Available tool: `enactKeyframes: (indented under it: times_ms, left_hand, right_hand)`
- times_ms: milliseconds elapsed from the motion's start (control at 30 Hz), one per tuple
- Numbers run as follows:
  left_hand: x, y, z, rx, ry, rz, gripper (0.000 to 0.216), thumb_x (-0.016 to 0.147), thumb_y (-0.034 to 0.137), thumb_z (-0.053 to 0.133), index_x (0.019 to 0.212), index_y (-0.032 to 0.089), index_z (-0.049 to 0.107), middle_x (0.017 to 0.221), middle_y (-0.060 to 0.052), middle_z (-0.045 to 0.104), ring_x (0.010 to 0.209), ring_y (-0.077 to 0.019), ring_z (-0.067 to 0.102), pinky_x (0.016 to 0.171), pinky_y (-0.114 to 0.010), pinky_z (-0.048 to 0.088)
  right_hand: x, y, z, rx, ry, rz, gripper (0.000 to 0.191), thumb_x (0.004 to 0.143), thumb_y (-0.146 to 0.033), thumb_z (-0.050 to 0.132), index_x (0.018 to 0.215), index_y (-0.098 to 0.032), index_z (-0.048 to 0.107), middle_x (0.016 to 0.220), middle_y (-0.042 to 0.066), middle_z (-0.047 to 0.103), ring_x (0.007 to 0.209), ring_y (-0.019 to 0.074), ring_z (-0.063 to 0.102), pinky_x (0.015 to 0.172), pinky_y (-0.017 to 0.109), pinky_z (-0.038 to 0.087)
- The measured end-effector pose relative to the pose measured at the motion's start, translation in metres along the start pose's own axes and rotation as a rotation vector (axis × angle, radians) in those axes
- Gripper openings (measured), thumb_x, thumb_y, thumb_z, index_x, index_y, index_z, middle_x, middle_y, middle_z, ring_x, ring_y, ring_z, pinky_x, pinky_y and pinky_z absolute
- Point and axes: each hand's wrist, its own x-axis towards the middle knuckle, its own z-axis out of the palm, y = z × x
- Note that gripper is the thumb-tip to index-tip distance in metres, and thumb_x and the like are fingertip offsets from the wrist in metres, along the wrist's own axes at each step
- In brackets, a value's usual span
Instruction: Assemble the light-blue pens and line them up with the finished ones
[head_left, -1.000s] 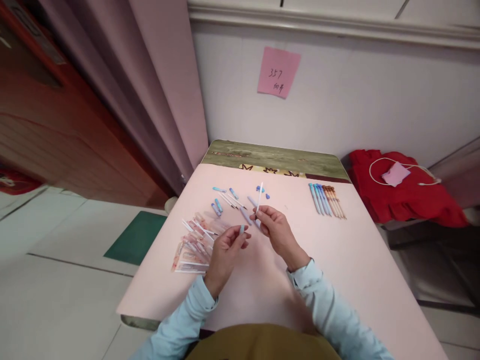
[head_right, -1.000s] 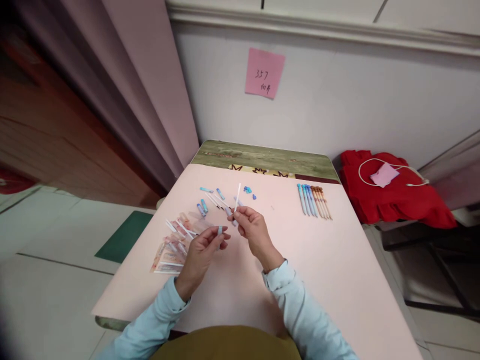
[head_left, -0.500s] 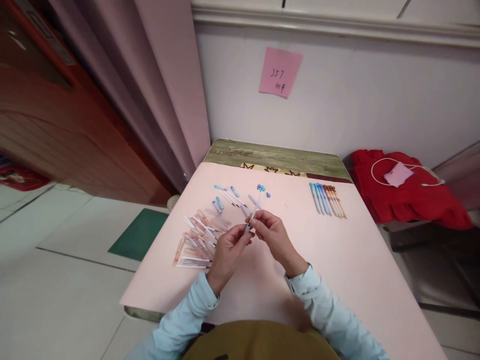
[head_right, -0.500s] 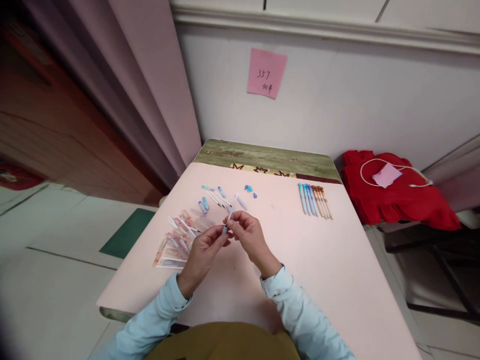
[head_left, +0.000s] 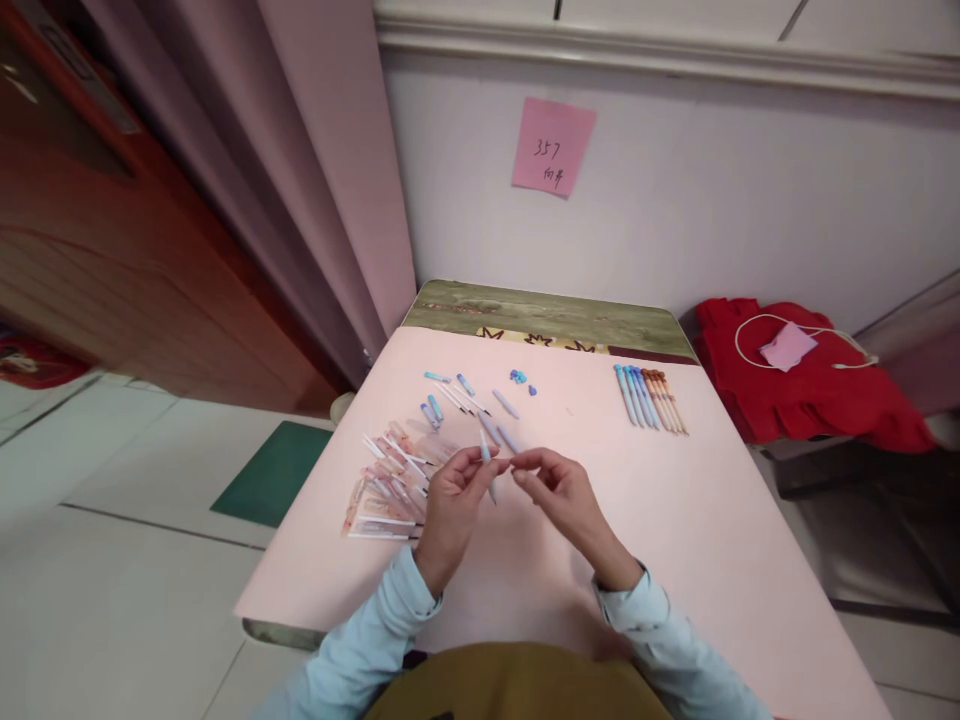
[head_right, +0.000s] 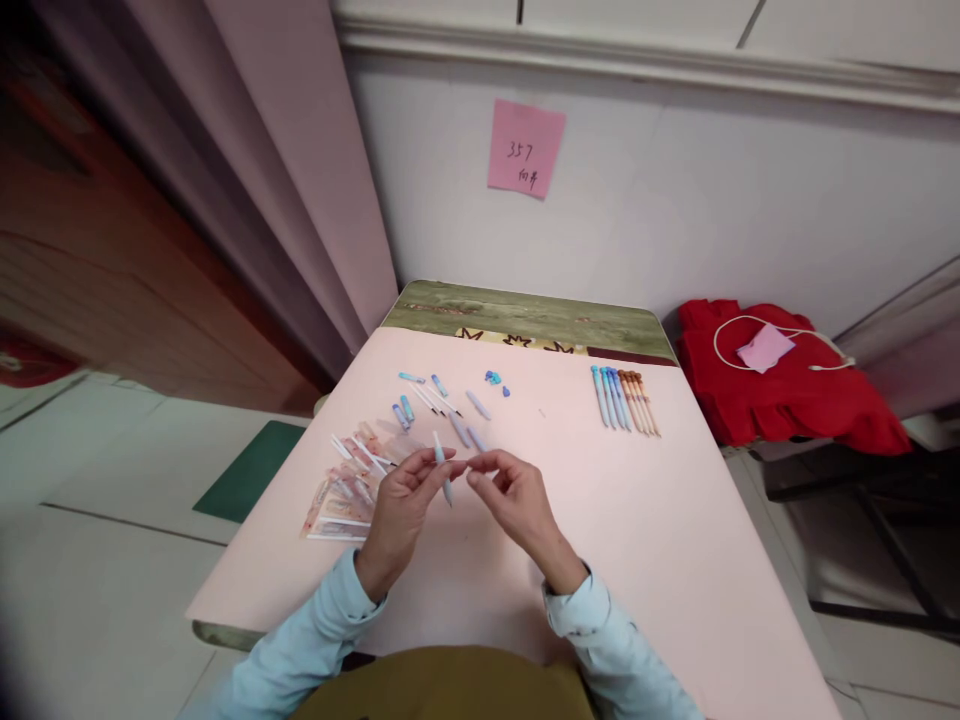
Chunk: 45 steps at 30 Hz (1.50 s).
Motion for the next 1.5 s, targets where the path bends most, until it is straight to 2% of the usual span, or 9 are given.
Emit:
enactKeyframes:
  times_ms: [100,267,400,533,733,867,1033,1233,1500]
  left_hand:
    - [0.001,-0.008,0.003,-0.003,0.035,-0.037,0.024,0.078,0.035,0.070,0.092,0.017,0.062,0.088,-0.007,0.074,0.085,-0.0204,0.070,0.080,-0.031,0.050]
    - [0.002,-0.018,0.011,0.001,-0.054,-0.076,0.025,0.077,0.035,0.070,0.092,0.018,0.060,0.088,-0.006,0.073,0.082,-0.0191,0.069,0.077,-0.030,0.051]
    - [0.003,-0.022,0.009,0.001,-0.097,-0.091,0.035,0.075,0.033,0.073,0.105,0.018,0.060,0.099,-0.007,0.072,0.094,-0.0180,0.066,0.087,-0.031,0.049]
    - [0.009,-0.025,-0.001,0.084,-0.108,-0.145,0.031,0.075,0.037,0.072,0.097,0.016,0.064,0.090,-0.007,0.070,0.084,-0.0174,0.064,0.079,-0.032,0.051]
    - [0.040,-0.012,-0.031,0.262,0.019,0.039,0.023,0.074,0.034,0.071,0.088,0.017,0.067,0.083,-0.004,0.067,0.079,-0.0160,0.060,0.071,-0.027,0.048]
    - [0.053,-0.008,-0.050,0.235,0.095,0.085,0.024,0.074,0.036,0.071,0.088,0.017,0.067,0.078,-0.002,0.066,0.072,-0.0145,0.059,0.065,-0.026,0.047]
    - [0.049,-0.010,-0.058,0.210,0.129,0.053,0.024,0.073,0.035,0.071,0.086,0.016,0.066,0.077,-0.003,0.067,0.068,-0.0143,0.059,0.065,-0.027,0.048]
    - [0.044,0.000,-0.076,0.211,0.216,0.075,0.022,0.073,0.035,0.072,0.084,0.016,0.067,0.074,-0.002,0.065,0.066,-0.0137,0.057,0.063,-0.025,0.046]
    - [0.043,0.003,-0.083,0.197,0.239,0.061,0.027,0.071,0.039,0.074,0.083,0.016,0.068,0.071,-0.001,0.064,0.062,-0.0121,0.054,0.061,-0.024,0.045]
  right_hand:
    - [-0.012,0.009,0.007,-0.136,-0.028,0.026,0.023,0.078,-0.038,0.069,0.090,-0.018,0.068,0.079,0.001,0.067,0.050,0.0071,0.043,0.048,0.021,0.036]
    - [-0.022,0.012,0.014,-0.305,0.039,0.008,0.016,0.080,-0.035,0.065,0.081,-0.019,0.067,0.070,-0.001,0.067,0.051,0.0089,0.050,0.053,0.021,0.039]
    - [-0.012,0.022,-0.013,-0.515,0.182,0.049,0.017,0.081,-0.039,0.063,0.082,-0.023,0.070,0.075,-0.002,0.070,0.057,0.0111,0.057,0.057,0.022,0.040]
    - [0.002,0.038,-0.048,-0.913,0.350,0.137,0.019,0.085,-0.037,0.058,0.089,-0.026,0.072,0.082,-0.001,0.070,0.068,0.0148,0.061,0.059,0.024,0.034]
    - [0.006,0.050,-0.063,-1.138,0.388,0.140,0.020,0.089,-0.035,0.056,0.097,-0.025,0.071,0.091,0.001,0.069,0.069,0.0140,0.060,0.054,0.025,0.026]
    - [0.020,0.035,-0.043,-1.064,0.366,0.020,0.021,0.090,-0.038,0.055,0.096,-0.024,0.070,0.092,0.001,0.069,0.069,0.0135,0.060,0.056,0.024,0.029]
    - [0.071,0.008,0.007,-1.001,0.162,-0.128,0.019,0.090,-0.033,0.054,0.090,-0.024,0.070,0.090,0.002,0.069,0.075,0.0146,0.062,0.063,0.024,0.035]
    - [0.130,0.006,0.044,-1.160,0.027,-0.011,0.024,0.091,-0.027,0.047,0.095,-0.024,0.070,0.099,0.006,0.071,0.086,0.0181,0.064,0.070,0.025,0.041]
    - [0.151,0.016,0.052,-1.168,-0.037,0.027,0.021,0.084,-0.022,0.054,0.092,-0.020,0.073,0.096,0.009,0.073,0.090,0.0207,0.065,0.075,0.028,0.044]
